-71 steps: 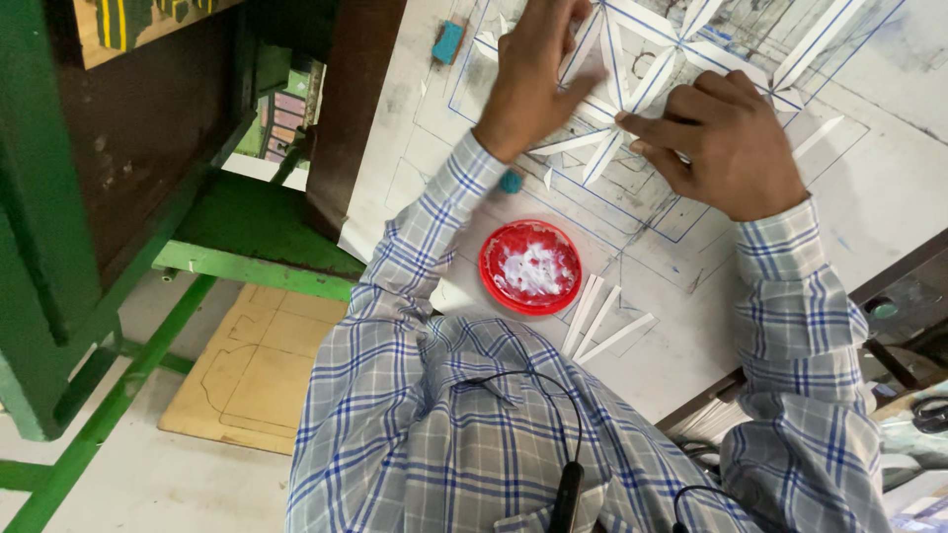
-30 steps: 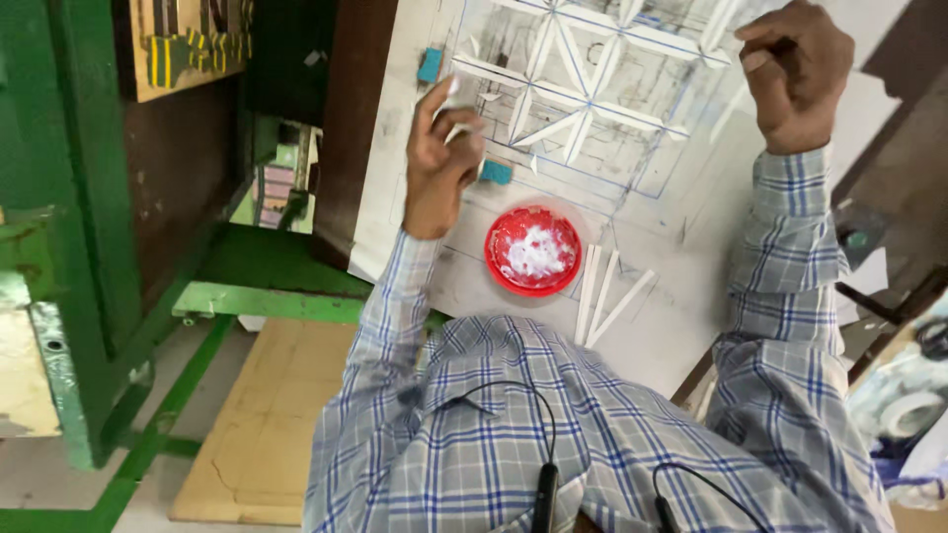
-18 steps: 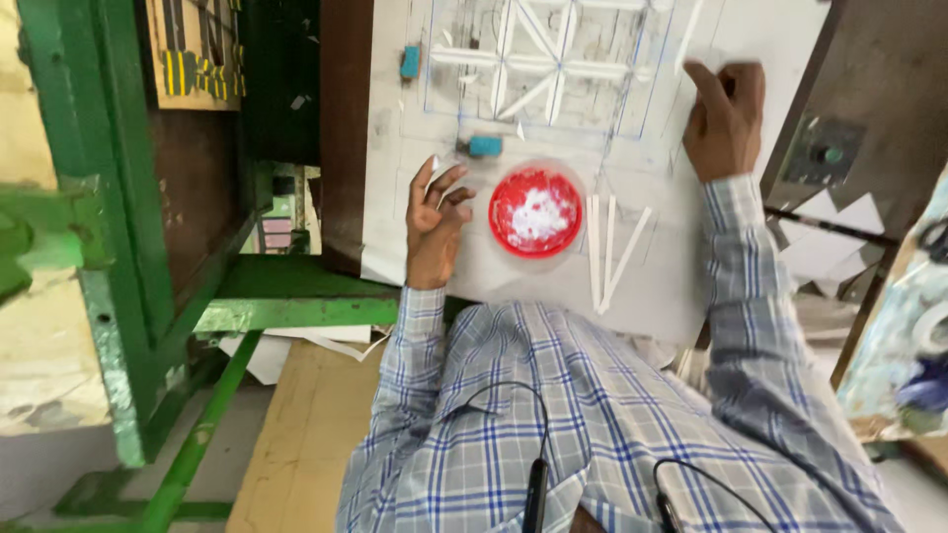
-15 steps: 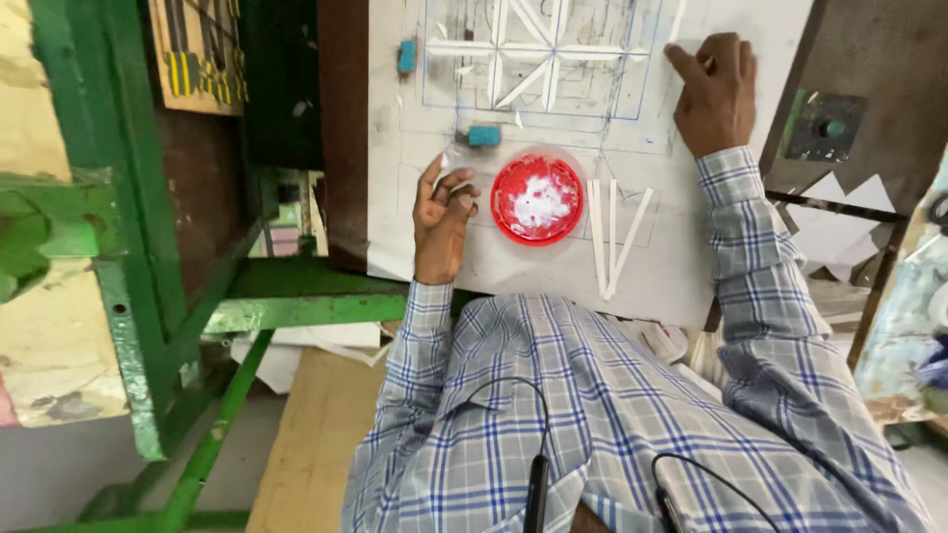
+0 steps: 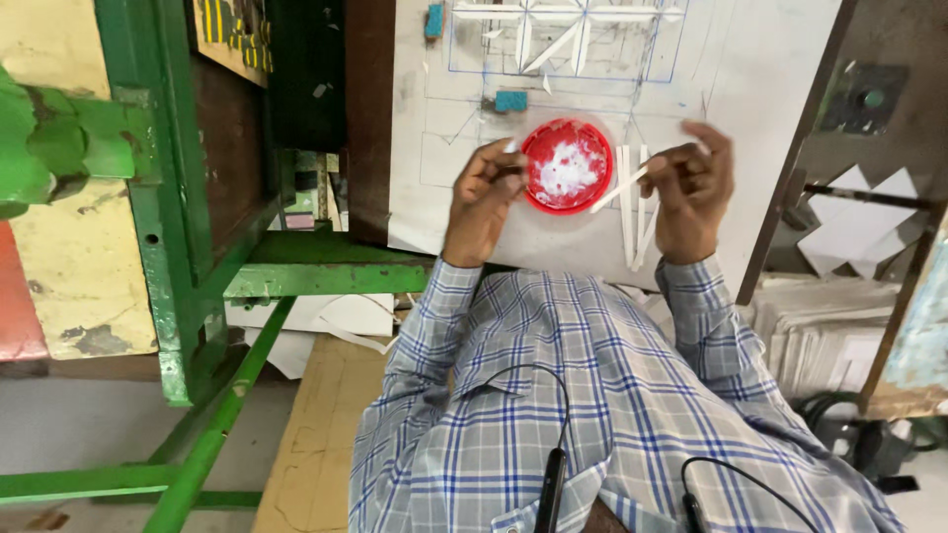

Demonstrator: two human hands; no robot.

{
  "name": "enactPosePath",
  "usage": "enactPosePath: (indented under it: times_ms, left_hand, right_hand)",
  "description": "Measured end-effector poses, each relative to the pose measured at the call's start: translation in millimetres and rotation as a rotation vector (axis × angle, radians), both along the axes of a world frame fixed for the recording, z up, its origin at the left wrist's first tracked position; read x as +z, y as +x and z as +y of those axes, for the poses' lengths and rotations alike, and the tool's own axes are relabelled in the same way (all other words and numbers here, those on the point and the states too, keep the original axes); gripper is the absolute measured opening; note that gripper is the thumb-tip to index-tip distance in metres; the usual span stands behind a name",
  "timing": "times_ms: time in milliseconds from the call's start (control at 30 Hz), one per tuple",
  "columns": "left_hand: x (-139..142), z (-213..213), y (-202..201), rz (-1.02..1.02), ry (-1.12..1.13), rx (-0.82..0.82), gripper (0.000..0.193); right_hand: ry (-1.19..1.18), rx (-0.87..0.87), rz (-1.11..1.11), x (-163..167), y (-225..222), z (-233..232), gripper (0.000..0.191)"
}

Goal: The person applies white paste from a red bowl to small white paper strips and adheres them to a blueprint on a workbench, building a geometric paper structure. The person repeatedly picks up strips, applies paste, and places them along drawn lines.

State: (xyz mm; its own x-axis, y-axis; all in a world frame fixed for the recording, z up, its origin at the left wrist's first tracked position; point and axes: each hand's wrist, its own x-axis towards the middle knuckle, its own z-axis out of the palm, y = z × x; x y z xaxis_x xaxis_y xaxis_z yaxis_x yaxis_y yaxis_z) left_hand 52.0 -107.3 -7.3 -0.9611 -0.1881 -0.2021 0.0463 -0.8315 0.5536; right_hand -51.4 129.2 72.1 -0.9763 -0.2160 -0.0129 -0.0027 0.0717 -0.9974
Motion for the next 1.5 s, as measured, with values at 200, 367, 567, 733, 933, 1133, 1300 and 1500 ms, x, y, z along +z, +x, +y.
enactPosePath:
  times_ms: [200,367,567,733,933,1133,1300,1500]
  left_hand:
    - [18.2,30.0,8.0,0.048,-0.195,-0.194,0.045]
    - [13.0,29.9,18.9,0.022,-0.206,-0.114,0.041]
    - [-4.8,-7.1,41.1,-0.088,-0.106,0.108,0.044]
    - [-11.3,-24.3,60.0,-0.098,-0.097,0.175,0.042]
    - [-21.8,-21.1,56.3,-0.068,0.045,0.17,0.048]
    - [-27.3,-17.0,39.0,-0.011,0.073,0.065,0.05]
    - [-28.8,-12.9,24.5,-0.057,-0.543,0.047,0.057]
    - [-30.4,5.6,23.8,0.059,-1.644,0.096,0.085]
  right_hand:
    - [0.042,0.05,-0.124,-4.5,36.0,4.9,0.012]
    - [0.254,-0.013,0.212,-40.8,-9.8,62.8,0.024]
    - [0.866,0.026,0.828,-60.5,-77.9,128.0,0.037]
    - [0.824,-0.189,0.717,-79.3,-66.0,141.5,0.041]
    - [0.858,-0.279,0.783,-105.9,-76.2,166.5,0.014]
    - [0.852,-0.329,0.76,-117.6,-75.4,170.9,0.007]
    - [0.842,-0.364,0.722,-122.8,-79.3,172.5,0.025]
    - [0.838,-0.251,0.821,-124.6,-87.1,183.3,0.042]
